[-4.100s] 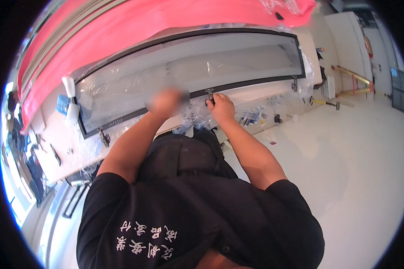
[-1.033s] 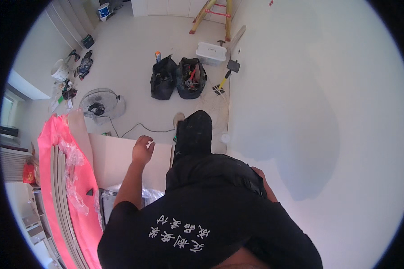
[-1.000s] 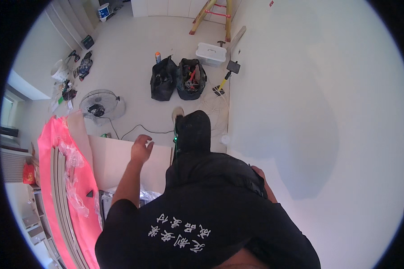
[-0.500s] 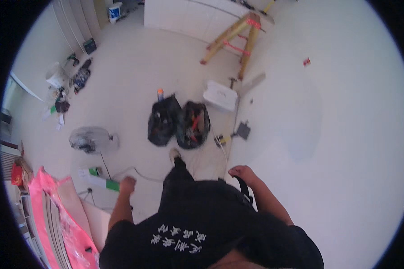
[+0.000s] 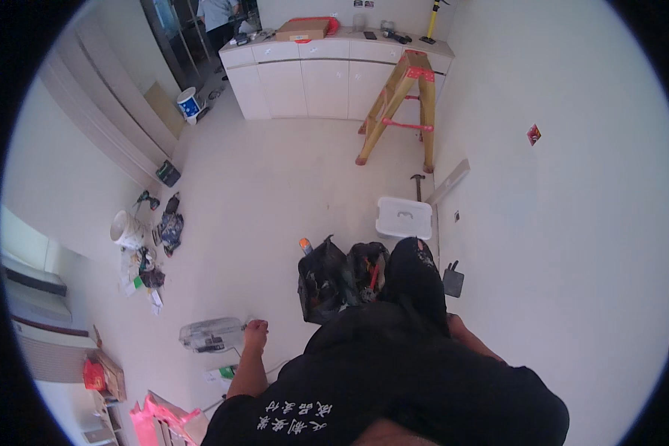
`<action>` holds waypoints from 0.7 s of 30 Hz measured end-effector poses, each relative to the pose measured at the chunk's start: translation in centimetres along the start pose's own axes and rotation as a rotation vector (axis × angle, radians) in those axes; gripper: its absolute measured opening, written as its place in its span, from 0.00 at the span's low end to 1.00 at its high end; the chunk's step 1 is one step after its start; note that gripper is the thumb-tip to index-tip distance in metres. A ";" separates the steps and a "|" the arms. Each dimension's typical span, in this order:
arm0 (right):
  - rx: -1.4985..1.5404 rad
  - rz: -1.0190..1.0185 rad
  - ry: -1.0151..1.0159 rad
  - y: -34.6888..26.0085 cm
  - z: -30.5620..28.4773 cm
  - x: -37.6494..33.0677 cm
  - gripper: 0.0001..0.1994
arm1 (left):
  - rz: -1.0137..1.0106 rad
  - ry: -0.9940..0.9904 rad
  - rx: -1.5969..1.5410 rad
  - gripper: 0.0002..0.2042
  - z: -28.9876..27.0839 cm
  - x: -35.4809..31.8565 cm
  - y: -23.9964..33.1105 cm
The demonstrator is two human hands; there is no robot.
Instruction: The person attaches small metal brackets and plastic clips to a black window frame on a workbench using a power drill and screws, then wipes the frame and glass with a blue cloth.
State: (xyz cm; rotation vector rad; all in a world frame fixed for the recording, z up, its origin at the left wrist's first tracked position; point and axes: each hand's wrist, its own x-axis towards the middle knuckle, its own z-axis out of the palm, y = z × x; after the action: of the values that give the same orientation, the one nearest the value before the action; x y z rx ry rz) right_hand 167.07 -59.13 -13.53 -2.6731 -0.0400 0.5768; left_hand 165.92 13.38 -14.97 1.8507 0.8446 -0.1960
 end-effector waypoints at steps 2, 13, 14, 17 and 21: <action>0.471 0.285 -0.121 -4.1 -1.6 4.5 0.23 | 0.049 0.033 0.033 0.11 0.5 1.5 3.4; -0.014 0.040 -0.603 -15.3 -6.6 39.8 0.30 | 0.054 -0.358 0.665 0.21 10.4 15.2 3.4; -0.192 -0.123 -0.680 -15.4 -6.0 42.5 0.26 | 0.017 -0.366 0.682 0.21 10.9 17.1 5.7; -0.321 -0.506 -0.660 -16.4 -14.2 63.2 0.19 | -0.045 -0.263 0.562 0.20 15.7 26.5 17.3; -0.406 -0.562 -0.585 -26.2 -23.8 79.1 0.16 | -0.214 -0.158 0.431 0.19 16.3 29.8 25.4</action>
State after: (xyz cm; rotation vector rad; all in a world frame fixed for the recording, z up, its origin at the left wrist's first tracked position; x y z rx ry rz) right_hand 250.42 -35.36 -14.28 -2.5583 -1.1303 1.2173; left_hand 207.80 7.71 -17.89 2.1030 0.9407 -0.6958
